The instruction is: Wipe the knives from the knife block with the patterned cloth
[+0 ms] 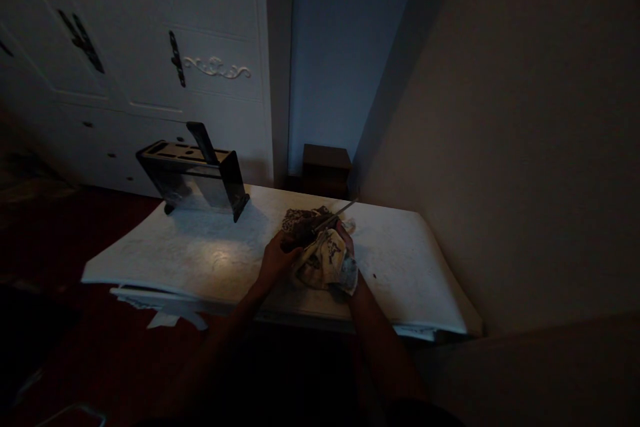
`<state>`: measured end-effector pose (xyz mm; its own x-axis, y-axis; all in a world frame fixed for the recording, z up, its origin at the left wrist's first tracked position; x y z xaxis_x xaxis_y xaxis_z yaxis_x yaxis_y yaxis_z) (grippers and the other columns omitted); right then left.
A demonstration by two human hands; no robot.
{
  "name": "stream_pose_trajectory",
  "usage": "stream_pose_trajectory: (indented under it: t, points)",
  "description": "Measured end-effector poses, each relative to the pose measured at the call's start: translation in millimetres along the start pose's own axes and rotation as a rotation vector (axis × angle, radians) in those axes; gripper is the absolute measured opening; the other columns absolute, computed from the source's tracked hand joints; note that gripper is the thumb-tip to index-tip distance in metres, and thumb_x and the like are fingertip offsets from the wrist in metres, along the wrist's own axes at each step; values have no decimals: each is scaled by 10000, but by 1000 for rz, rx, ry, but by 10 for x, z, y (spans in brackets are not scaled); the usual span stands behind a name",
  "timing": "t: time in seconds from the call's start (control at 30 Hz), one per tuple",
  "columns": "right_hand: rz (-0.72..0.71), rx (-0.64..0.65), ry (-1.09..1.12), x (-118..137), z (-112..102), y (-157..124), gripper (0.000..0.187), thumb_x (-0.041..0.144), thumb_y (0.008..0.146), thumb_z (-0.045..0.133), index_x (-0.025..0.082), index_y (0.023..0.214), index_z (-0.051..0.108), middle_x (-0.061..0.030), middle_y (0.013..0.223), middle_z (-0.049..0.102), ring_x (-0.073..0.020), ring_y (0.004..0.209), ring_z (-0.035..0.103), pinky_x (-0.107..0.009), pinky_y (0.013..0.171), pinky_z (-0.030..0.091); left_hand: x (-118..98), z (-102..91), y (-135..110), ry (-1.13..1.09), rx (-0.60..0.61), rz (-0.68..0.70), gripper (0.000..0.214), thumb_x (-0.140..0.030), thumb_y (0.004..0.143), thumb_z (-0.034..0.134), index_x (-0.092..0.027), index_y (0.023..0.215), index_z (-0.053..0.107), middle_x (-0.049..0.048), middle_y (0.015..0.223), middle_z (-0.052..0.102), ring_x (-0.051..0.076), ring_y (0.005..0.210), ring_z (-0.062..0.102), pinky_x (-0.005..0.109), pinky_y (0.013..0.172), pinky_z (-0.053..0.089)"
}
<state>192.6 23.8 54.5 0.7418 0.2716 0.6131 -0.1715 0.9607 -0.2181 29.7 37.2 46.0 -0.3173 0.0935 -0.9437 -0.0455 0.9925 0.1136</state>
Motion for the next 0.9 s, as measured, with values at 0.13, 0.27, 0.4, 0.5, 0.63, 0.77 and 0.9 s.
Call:
stream_pose_trajectory:
  t: [0.13, 0.27, 0.4, 0.5, 0.63, 0.77, 0.9]
  points:
    - [110, 60, 15, -97, -67, 54, 363, 569, 793, 601, 222, 884, 653, -38, 681, 688, -217, 755, 704, -399, 730, 602, -69, 63, 2, 287, 48, 180, 200, -276, 700, 666, -208, 866, 577, 54, 879, 664, 244, 846, 629, 354, 756, 489]
    - [48, 44, 51, -46, -89, 135, 324, 520, 779, 580, 217, 868, 652, -27, 702, 699, -211, 753, 701, -390, 763, 593, -55, 122, -9, 368, 96, 219, 204, -271, 799, 583, -209, 994, 580, 77, 961, 681, 262, 915, 648, 368, 802, 493]
    - [-66, -51, 74, 88, -208, 203, 271, 450, 761, 519, 210, 791, 640, -17, 687, 698, -190, 650, 671, -366, 754, 581, -13, 115, 7, 327, 119, 188, 243, -299, 841, 537, -188, 1053, 579, 111, 1024, 690, 282, 960, 650, 398, 843, 493]
    - [-22, -67, 75, 122, -296, 220, 295, 431, 739, 502, 188, 812, 653, -40, 690, 699, -200, 629, 660, -374, 747, 572, 1, 90, 7, 286, 103, 178, 249, -319, 840, 529, -183, 1042, 579, 117, 1024, 692, 282, 950, 654, 403, 839, 500]
    - [-54, -11, 131, 150, -282, 217, 402, 498, 766, 488, 195, 961, 666, -46, 758, 715, -220, 694, 673, -412, 809, 559, 5, 72, -30, 228, 64, 181, 250, -368, 842, 527, -197, 1017, 578, 103, 1007, 694, 274, 942, 656, 396, 833, 506]
    - [-116, 19, 152, 159, -249, 196, 550, 708, 775, 492, 222, 983, 644, -44, 783, 719, -243, 787, 687, -437, 830, 554, 34, 64, -70, 189, 29, 144, 280, -423, 836, 527, -197, 996, 567, 98, 974, 692, 272, 915, 658, 386, 810, 507]
    - [-83, 2, 137, 114, -248, 191, 562, 717, 780, 518, 203, 956, 658, -59, 791, 730, -233, 755, 694, -414, 788, 570, 44, 48, -98, 138, 19, 135, 284, -446, 830, 533, -208, 982, 567, 80, 952, 692, 258, 891, 659, 361, 778, 504]
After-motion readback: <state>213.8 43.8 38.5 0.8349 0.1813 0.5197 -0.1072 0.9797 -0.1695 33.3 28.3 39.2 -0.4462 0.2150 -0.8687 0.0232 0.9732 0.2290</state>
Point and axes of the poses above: each hand's wrist, its own y-axis towards the middle knuckle, its own z-axis out of the palm, x = y × z, the point moved 4 cm from there along y, towards the middle knuckle
